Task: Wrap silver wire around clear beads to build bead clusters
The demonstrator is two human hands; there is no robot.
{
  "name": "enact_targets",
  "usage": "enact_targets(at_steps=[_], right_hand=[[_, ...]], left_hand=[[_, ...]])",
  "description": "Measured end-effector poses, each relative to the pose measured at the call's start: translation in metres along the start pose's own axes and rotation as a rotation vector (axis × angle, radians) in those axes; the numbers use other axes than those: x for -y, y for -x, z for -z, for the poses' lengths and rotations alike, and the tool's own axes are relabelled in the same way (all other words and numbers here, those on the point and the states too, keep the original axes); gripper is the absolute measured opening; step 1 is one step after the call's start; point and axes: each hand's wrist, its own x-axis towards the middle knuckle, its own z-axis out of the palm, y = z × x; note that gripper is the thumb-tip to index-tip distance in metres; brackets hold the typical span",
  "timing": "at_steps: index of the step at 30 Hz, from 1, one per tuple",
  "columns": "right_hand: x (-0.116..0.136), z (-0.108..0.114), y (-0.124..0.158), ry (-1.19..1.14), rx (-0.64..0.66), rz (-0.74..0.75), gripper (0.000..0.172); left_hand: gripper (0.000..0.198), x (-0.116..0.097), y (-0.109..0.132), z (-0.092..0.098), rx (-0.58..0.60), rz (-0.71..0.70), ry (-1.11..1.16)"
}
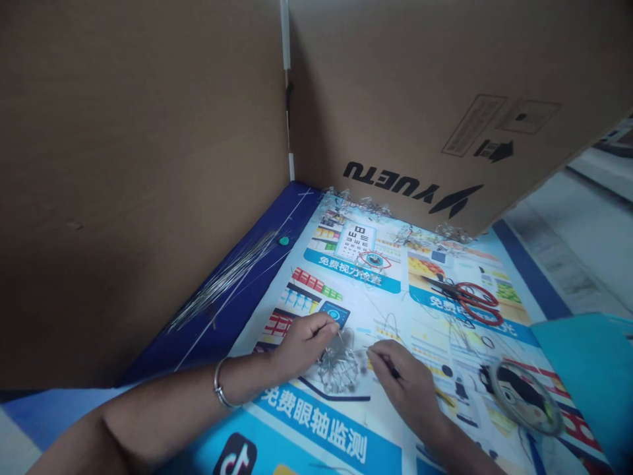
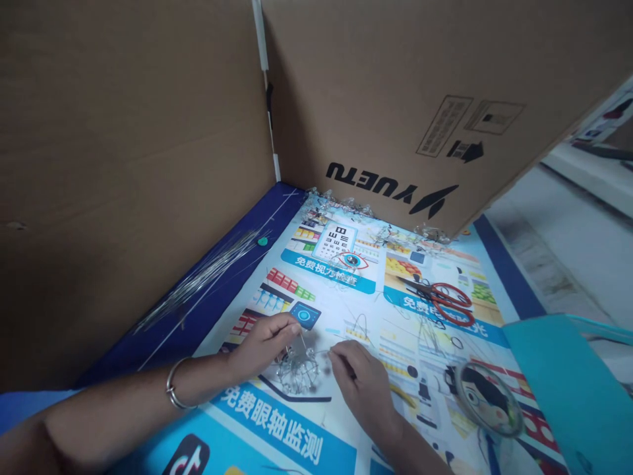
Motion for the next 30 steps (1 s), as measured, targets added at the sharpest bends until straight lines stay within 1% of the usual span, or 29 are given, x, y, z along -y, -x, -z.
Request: enact_targets(at_steps=[14,22,30], right_hand=[[0.0035,0.0020,-0.0012,0.012,0.004,-0.002,0.010],[0.0025,0.0015,-0.0018,0.016,-0.036,-0.001,0.012],[0.0030,0.0018,0.0020,-0.024,-0.088,-0.034,0.010]], left_hand=[[0.024,-0.0005,0.0003,0.0001,-0.005,-0.013,-0.009],[0.025,0.0012,0.0001,0.0000,-0.041,0.012,-0.013],[0.024,0.0043,-0.0007,-0.0011,-0.065,0.073,0.057]])
